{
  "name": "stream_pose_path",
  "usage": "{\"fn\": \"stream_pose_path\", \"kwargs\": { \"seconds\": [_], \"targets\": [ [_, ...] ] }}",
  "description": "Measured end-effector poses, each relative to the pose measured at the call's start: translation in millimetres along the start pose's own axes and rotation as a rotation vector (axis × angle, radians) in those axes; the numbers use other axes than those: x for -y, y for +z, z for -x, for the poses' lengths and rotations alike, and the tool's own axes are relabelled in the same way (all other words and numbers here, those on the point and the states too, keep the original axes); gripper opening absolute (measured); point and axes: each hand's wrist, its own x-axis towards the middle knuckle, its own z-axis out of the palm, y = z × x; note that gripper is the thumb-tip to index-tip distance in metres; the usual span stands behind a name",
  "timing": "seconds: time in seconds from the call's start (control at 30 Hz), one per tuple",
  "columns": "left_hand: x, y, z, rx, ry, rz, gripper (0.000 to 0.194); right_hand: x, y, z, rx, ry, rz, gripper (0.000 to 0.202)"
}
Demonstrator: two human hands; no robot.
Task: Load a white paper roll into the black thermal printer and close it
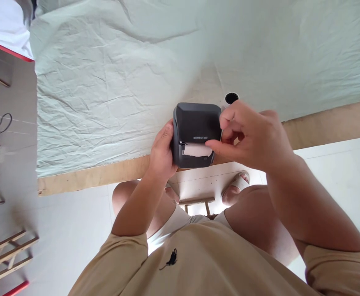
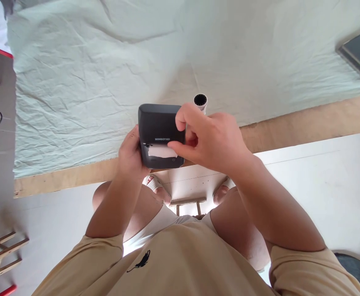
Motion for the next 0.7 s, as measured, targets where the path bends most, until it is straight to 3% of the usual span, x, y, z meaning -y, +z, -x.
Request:
{"fn": "stream_pose_path", "kwargs": {
  "seconds": [0.07,0.13,0.2,0.27,0.4,0.53,0.7],
  "targets": [
    [-1,1.0,0,0.045,-0.037,0.004,0.058,3,3,1,-0.238,-0.089,0.012,0.025],
    [-2,0.6,2,0.100,-0.043,-0.011,0.060,5,6,1,-0.433,-0.074,-0.012,0.026],
    [-2,-0.8,4,0.137,-0.013,-0.039,0.053,7,9,0,-0.472,-0.035,-0.012,0.024],
    [-2,-1.6,6,0.159,0.006,-0.061,0.049,8,11,-1,-0.391,-0.029,0.082,0.021],
    [-4,0.1,7,0.174,0.017,-0.068,0.051,7,16,-2,-0.083,0.031,0.309,0.022],
    [-5,1.0,8,0.189,0.013,-0.083,0.049,5,13,-4,0.191,0.089,0.309,0.007],
    [-6,0.5,9,0.193,-0.007,-0.085,0.052,7,-4,-5,0.228,0.089,0.170,0.022]
  ]
}}
